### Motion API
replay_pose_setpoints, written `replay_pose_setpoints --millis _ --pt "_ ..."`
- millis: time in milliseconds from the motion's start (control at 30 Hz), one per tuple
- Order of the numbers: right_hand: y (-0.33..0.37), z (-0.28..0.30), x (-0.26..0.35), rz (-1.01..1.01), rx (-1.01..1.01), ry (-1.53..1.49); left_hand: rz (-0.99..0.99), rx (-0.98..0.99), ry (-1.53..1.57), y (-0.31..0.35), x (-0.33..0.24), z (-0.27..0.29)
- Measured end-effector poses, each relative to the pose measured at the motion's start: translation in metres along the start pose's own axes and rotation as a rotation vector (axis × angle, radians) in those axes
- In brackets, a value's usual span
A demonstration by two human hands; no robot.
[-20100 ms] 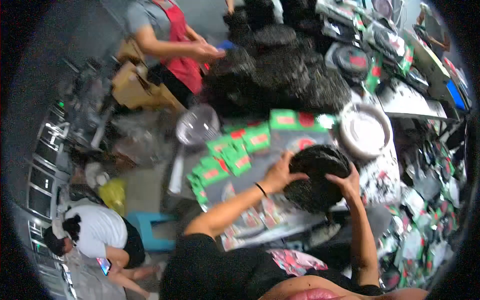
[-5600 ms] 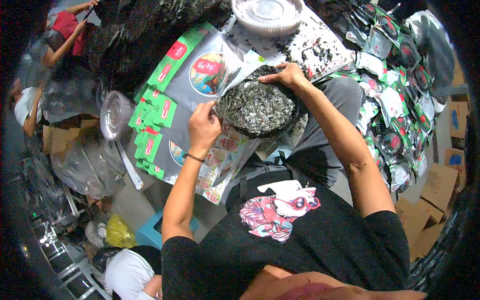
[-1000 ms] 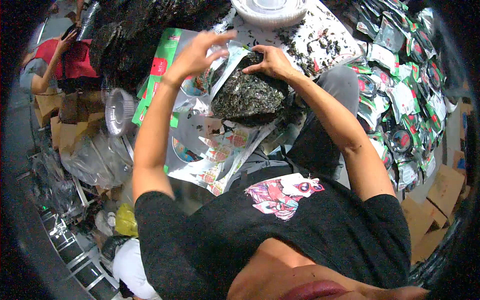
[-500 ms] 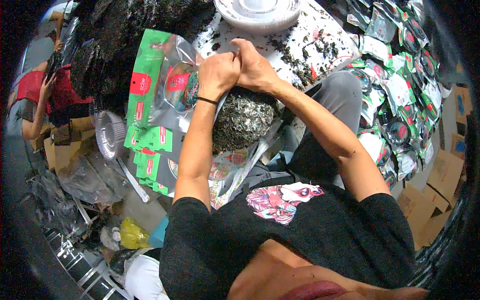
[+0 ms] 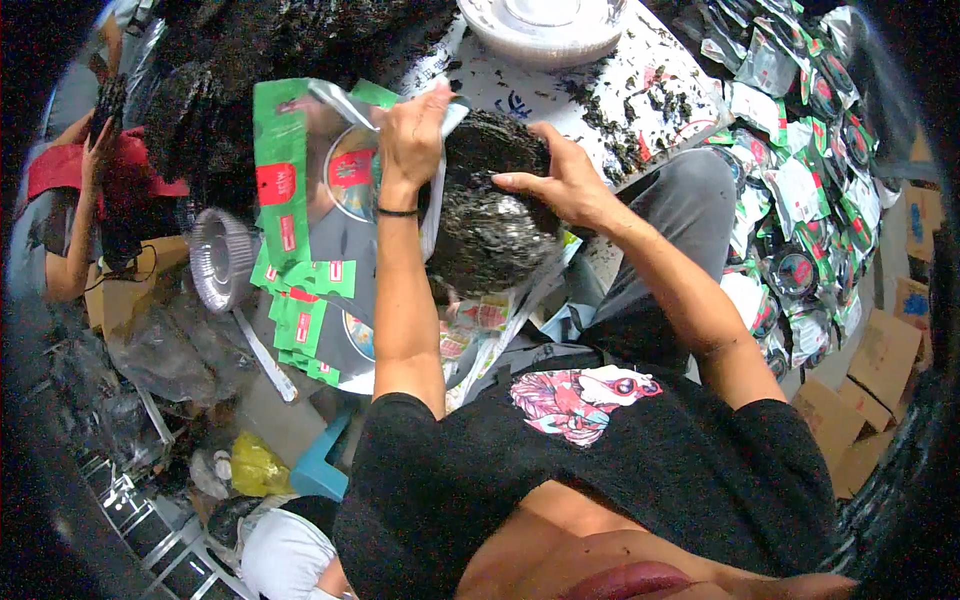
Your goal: The person packs round sheets of dried seaweed into silver and green plastic bags by hand, then stacks the filled bags on a pile.
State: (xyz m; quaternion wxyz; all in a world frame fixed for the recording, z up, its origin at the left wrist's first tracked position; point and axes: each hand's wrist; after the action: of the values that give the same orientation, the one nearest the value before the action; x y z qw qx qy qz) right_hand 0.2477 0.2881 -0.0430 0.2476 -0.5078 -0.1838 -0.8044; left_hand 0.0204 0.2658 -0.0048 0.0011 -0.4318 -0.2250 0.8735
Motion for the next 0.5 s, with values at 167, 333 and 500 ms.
replay_pose_setpoints --millis 167,333,500 --pt "-0.016 0.015 -0.001 0.038 0.24 -0.24 0.19 0.247 0.16 0.005 -0.018 0.0" --pt "-0.044 0.006 0.001 0.157 0.043 0.191 -0.016 0.189 -0.318 -0.016 -0.04 -0.016" --pt "-0.065 -0.024 0.006 0.352 -0.007 0.099 0.189 0.242 -0.437 -0.009 -0.046 -0.019"
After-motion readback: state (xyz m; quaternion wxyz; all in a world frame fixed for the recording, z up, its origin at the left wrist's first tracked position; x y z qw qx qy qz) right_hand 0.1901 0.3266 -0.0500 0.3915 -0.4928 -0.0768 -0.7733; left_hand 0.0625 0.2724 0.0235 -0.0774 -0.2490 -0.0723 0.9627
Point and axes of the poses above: each hand's wrist, its own y-axis away from the middle knuckle, its own z-axis out of the back of the hand, x = y × z, and after that the axes turned 9 degrees about y, right-handed
